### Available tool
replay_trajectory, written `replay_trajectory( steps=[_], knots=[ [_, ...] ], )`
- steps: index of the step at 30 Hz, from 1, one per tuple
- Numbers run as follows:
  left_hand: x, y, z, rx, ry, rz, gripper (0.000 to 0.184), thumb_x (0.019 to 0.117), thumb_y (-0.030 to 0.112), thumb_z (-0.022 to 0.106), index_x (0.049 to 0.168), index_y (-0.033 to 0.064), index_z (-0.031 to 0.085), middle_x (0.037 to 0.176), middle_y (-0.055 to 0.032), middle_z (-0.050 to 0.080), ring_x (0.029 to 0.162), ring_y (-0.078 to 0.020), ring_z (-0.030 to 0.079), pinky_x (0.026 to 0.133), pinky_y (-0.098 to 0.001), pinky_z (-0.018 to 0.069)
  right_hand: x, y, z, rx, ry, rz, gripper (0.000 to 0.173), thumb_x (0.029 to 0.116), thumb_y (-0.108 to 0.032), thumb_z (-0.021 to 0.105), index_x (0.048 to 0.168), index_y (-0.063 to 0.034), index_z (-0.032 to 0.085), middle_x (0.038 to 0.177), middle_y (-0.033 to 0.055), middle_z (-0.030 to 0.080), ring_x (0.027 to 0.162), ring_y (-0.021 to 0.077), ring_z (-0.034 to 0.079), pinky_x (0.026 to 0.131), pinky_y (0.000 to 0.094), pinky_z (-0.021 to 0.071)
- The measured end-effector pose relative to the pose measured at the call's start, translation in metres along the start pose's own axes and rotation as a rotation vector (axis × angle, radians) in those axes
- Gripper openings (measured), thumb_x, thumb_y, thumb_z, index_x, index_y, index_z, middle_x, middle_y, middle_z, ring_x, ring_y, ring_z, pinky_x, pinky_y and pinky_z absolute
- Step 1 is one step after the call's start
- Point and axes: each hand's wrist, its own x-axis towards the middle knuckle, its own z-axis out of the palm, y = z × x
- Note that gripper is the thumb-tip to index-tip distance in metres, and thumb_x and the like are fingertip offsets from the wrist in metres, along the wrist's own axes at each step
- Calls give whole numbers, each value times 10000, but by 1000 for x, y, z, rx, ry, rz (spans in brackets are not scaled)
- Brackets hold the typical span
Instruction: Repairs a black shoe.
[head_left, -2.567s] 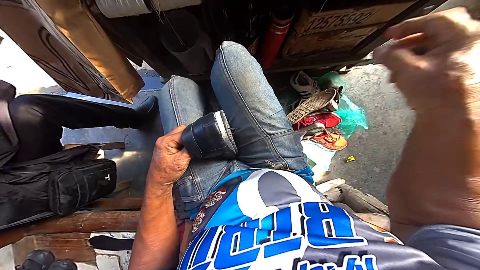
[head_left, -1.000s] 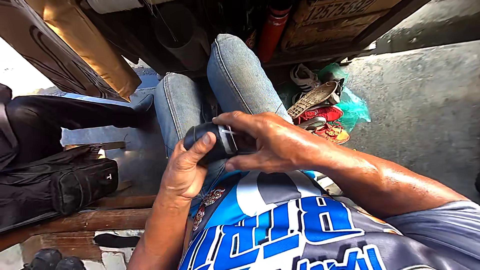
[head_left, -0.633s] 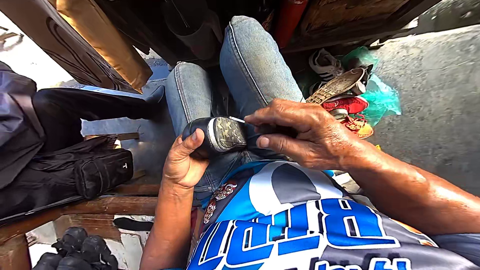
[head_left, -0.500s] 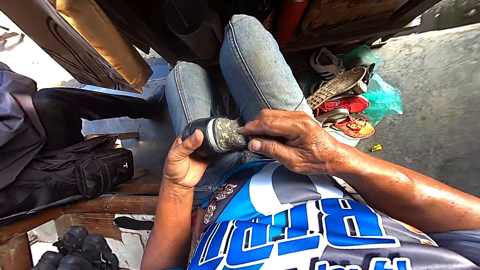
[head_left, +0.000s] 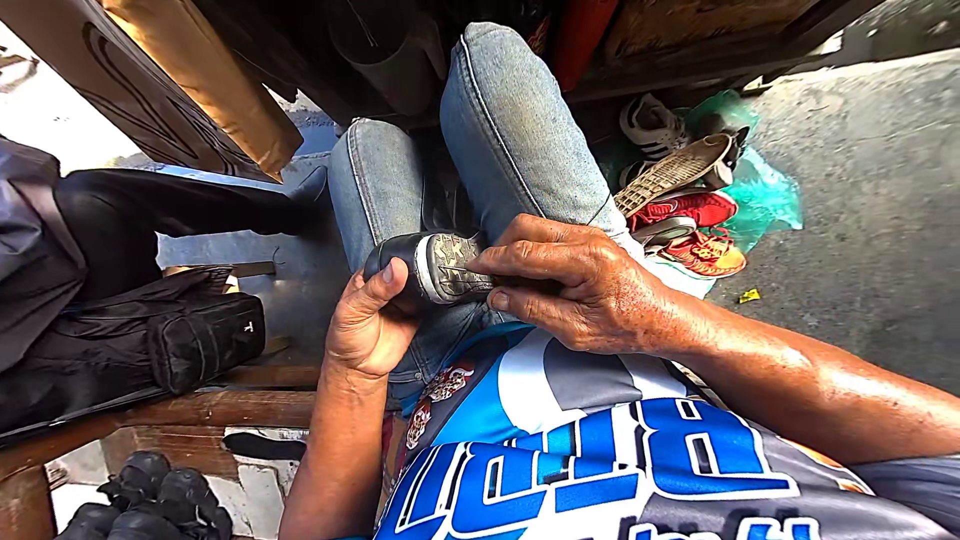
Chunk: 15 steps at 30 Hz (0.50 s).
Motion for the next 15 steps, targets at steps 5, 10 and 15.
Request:
replay_trajectory(
  steps=[5, 10, 15],
  knots=[
    [0, 0, 1, -2, -6, 2, 309, 879, 206, 798, 1140, 74, 699, 1110, -126, 721, 1060, -233, 706, 948, -447, 581, 0, -2, 0, -2, -3, 11, 261, 961, -117, 629, 1174, -22, 745, 971, 24, 626, 832, 35, 596, 682, 154, 517],
    [0, -1, 0, -12, -1, 3, 329, 875, 206, 803, 1151, 66, 692, 1116, -132, 716, 1069, -242, 702, 954, -458, 577, 0, 1, 0, 13, -15, 23, 263, 966, -122, 628, 1181, -22, 743, 966, 20, 625, 841, 33, 596, 685, 153, 519],
    [-1, 1, 1, 66, -44, 0, 345, 878, 219, 807, 1168, 84, 678, 1116, -117, 715, 1055, -222, 703, 947, -438, 582, 2, 2, -4, 40, -42, -15, 255, 963, -109, 616, 1153, -2, 747, 948, 26, 654, 838, 40, 609, 700, 163, 525]
  ],
)
